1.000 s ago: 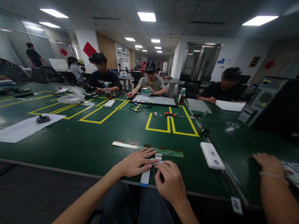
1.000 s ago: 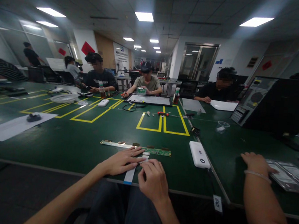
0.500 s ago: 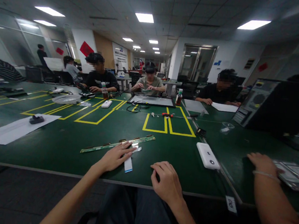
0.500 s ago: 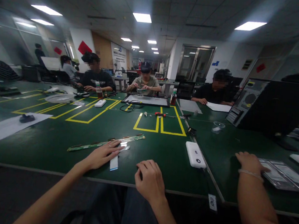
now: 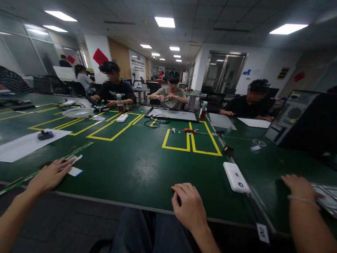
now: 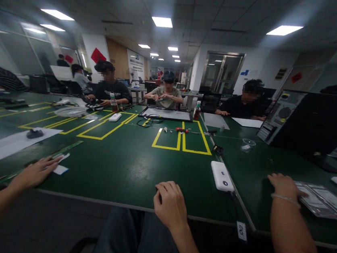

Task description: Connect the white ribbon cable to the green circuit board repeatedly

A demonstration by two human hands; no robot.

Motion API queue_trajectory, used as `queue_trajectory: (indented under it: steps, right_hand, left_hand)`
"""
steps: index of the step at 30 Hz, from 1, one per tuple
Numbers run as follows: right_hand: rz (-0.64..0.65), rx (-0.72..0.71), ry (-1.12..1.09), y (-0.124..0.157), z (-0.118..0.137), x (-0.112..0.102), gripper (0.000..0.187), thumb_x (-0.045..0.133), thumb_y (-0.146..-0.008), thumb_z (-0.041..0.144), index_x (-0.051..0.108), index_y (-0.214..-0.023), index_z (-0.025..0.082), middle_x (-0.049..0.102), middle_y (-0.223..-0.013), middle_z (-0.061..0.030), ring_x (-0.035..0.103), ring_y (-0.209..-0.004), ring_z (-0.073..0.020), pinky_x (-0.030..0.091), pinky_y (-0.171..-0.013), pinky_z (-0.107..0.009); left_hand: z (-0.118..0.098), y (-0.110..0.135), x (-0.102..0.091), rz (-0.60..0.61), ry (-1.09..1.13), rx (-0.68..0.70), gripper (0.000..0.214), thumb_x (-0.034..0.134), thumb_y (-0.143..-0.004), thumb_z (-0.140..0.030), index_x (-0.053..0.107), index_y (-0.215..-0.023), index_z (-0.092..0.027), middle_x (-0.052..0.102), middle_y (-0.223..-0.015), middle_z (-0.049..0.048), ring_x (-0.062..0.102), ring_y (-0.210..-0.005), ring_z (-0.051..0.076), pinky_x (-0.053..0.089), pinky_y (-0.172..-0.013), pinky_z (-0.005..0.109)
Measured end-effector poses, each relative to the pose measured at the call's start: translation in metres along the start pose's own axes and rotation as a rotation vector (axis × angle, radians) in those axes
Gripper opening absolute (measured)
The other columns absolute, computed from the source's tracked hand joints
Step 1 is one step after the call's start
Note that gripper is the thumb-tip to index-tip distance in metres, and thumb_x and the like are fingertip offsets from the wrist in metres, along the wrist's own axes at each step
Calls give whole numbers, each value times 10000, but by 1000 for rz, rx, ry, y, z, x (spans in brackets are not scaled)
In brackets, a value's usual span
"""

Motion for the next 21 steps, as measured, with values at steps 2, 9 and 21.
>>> queue_trajectory:
  steps: [2,9,21]
  right_hand:
    - [4,0,-10,0,0,0,285,574,-942,119,729,-1150,239,739,-1107,-55,638,-1065,-231,498,-948,-388]
    - [-10,-9,-5,0,1,0,293,573,-940,115,728,-1153,242,744,-1108,-63,642,-1057,-237,513,-938,-404]
    - [11,-3,-10,0,0,1,286,571,-943,115,719,-1155,237,740,-1115,-57,628,-1065,-239,494,-947,-407]
  left_hand:
    - [3,2,1,15,1,-24,581,238,-1073,-413,475,-1566,-218,506,-1580,140,405,-1499,336,378,-1145,514]
    - [-11,13,-13,-114,32,-71,641,207,-1058,-443,388,-1611,-174,465,-1607,152,310,-1548,361,348,-1161,538]
    - [9,11,0,43,86,-240,796,192,-1029,-602,345,-1616,-87,429,-1603,248,444,-1466,399,394,-1123,473]
Point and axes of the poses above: each hand's wrist, its own y-axis away from the middle knuckle, its own x-axis out of the palm, z = x × y, the point moved 7 cm from there along -y, towards the middle knuckle
